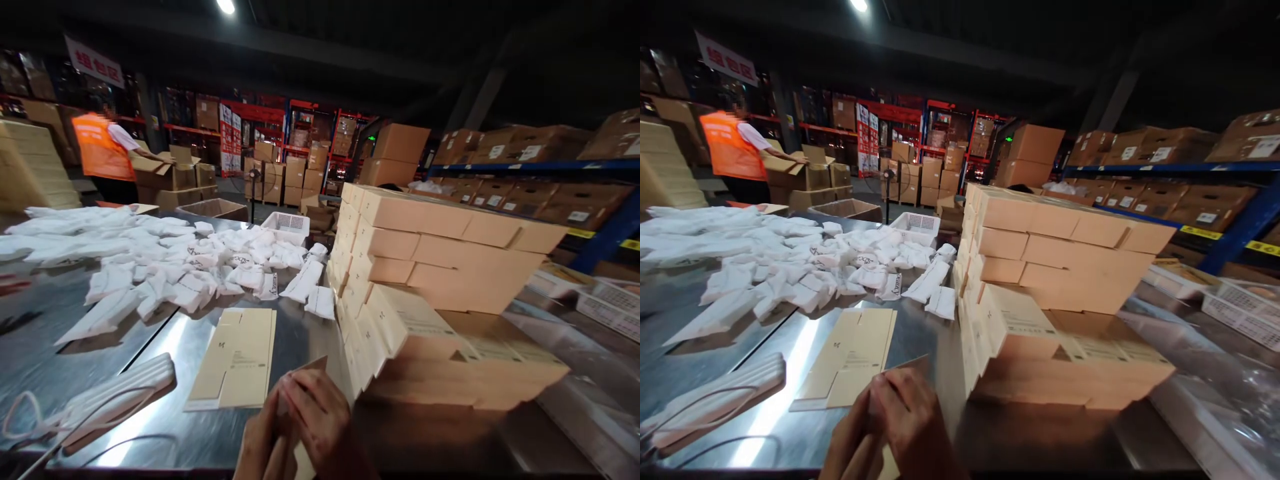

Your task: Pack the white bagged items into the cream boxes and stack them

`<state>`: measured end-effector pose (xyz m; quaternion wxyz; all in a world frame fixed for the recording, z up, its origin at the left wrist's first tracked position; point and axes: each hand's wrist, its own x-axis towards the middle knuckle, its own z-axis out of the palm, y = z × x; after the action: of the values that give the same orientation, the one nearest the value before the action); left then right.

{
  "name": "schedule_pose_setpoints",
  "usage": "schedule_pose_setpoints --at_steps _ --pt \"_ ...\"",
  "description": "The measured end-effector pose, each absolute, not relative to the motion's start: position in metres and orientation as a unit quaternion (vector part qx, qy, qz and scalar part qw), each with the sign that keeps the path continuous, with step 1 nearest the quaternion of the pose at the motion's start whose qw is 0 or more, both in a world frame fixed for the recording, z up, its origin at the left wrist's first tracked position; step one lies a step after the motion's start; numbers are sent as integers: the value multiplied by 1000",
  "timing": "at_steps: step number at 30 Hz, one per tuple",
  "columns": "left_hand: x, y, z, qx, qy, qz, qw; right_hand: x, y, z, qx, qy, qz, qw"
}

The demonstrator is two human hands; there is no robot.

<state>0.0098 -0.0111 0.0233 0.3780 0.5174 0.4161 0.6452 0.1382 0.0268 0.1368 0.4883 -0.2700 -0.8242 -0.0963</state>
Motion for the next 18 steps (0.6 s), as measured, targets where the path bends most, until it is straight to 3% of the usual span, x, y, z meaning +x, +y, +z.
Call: schedule_pose_setpoints --at_steps 9,12,14,18 --pt "6 6 9 590 524 543 287 129 19 130 -272 -795 -143 523" --pt "0 12 3 625 481 543 288 126 19 130 -281 -779 -138 543" --pt "1 11 6 628 442 581 270 131 21 128 -300 -752 -62 584" --pt "2 5 22 601 438 622 243 186 21 116 -385 -520 252 719"
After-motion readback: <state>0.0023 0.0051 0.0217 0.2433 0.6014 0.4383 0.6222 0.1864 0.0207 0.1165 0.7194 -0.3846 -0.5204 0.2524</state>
